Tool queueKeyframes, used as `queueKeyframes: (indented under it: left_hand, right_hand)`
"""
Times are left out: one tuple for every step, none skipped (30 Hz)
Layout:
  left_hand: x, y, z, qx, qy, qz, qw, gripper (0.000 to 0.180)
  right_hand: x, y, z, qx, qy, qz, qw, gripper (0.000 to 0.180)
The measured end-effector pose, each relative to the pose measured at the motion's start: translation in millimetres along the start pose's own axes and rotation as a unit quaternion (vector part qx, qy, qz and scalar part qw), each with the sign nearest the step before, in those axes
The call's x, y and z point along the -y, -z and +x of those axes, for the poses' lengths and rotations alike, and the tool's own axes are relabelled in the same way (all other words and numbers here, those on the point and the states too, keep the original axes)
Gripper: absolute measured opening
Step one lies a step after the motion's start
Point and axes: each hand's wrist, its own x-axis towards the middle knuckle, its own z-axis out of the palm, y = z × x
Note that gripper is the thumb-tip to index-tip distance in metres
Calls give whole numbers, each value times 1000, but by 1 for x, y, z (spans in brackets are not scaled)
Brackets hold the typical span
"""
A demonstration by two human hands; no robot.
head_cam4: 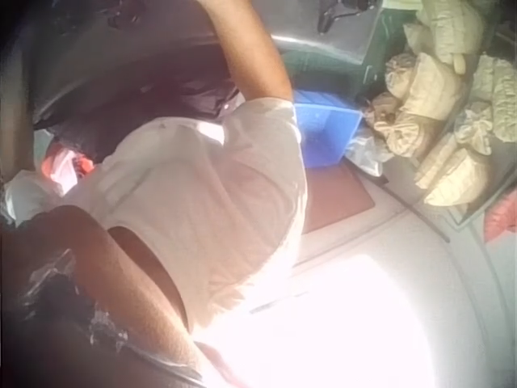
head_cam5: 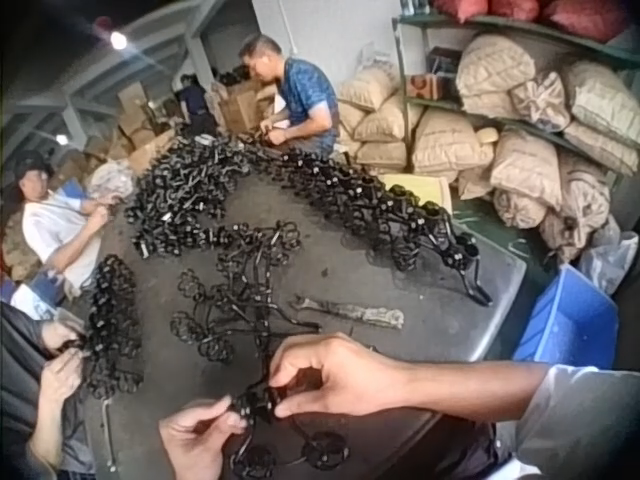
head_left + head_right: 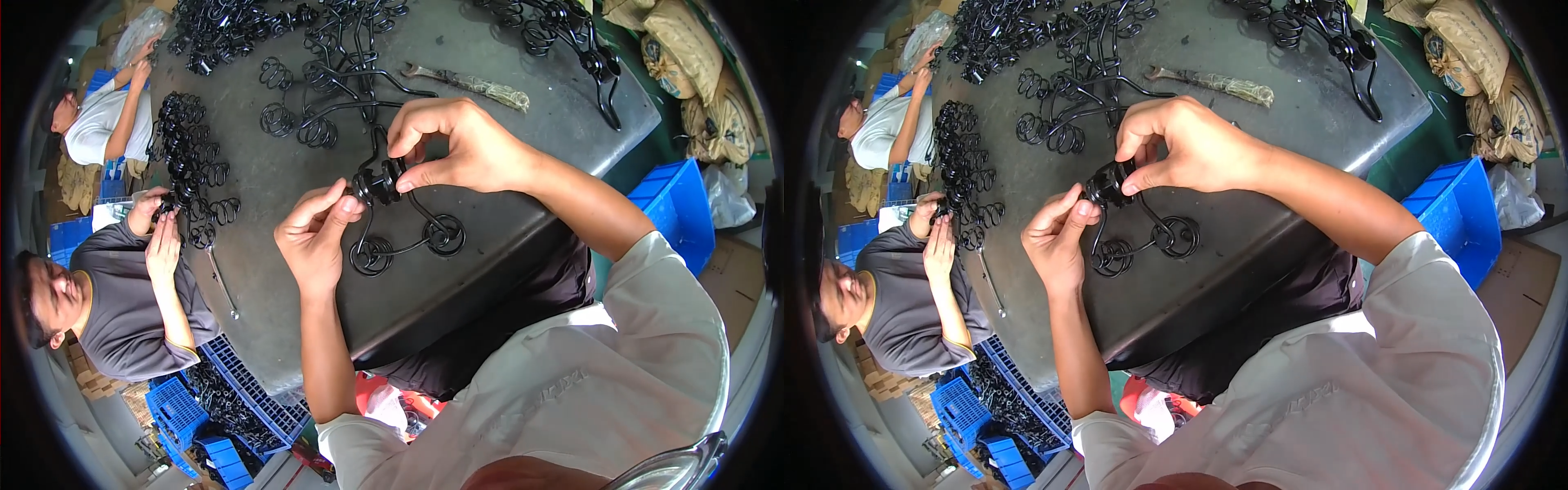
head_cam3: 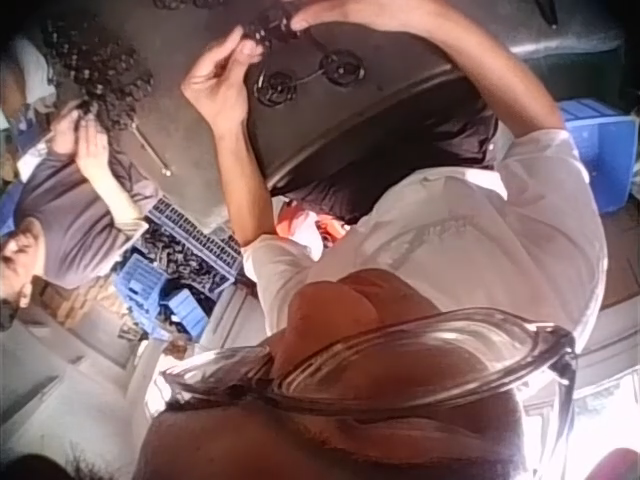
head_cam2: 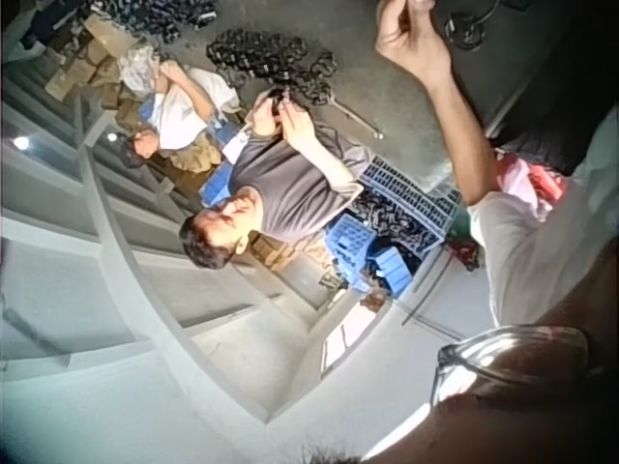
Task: Assembling black wire components by attaching connectors and tightening nuts with a wrench.
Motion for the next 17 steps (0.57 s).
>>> queueKeyframes:
  left_hand:
    - [1,1,0,10,-52,9,999,17]
    - [1,1,0,9,-52,8,999,17]
    - [0,2,1,0,28,-18,999,17]
    - [-2,2,1,-9,106,-45,993,18]
    - [-3,0,0,-9,105,-45,993,18]
    - [-5,-4,-2,-15,62,11,998,19]
    - [-5,-7,-3,-21,19,66,997,21]
    - [-1,-5,-2,-9,-60,68,996,21]
    - [1,-4,-1,-9,-59,68,996,21]
    - [2,-2,1,-11,-28,54,998,22]
    - [2,-1,3,-12,3,39,999,22]
    - [1,-2,2,-12,2,39,999,22]
    - [-2,-4,1,-27,49,9,998,23]
    - [-4,-5,0,-42,95,-22,994,23]
    - [-3,-4,0,-41,95,-22,994,23]
    - [-1,1,1,-12,85,3,996,27]
    - [1,7,2,17,75,28,997,31]
  right_hand:
    - [2,0,1,11,-24,14,1000,26]
    - [3,2,0,22,-49,27,998,25]
    - [3,3,-1,22,-49,27,998,25]
    - [2,4,-2,22,-47,28,998,25]
    - [2,5,-1,21,-45,28,998,24]
    - [1,5,-1,21,-44,28,998,24]
    - [1,5,0,22,-45,30,998,24]
    - [1,4,-1,24,-48,34,998,24]
    - [1,3,0,25,-48,35,998,24]
    - [2,2,0,24,-43,26,998,24]
    - [2,3,1,24,-38,17,999,24]
    - [2,3,1,23,-38,16,999,24]
    - [2,3,1,25,-43,20,999,24]
    - [2,4,0,25,-50,24,998,24]
    - [2,4,0,24,-50,23,998,24]
    - [2,4,0,25,-43,16,999,25]
    - [2,3,1,26,-37,10,999,25]
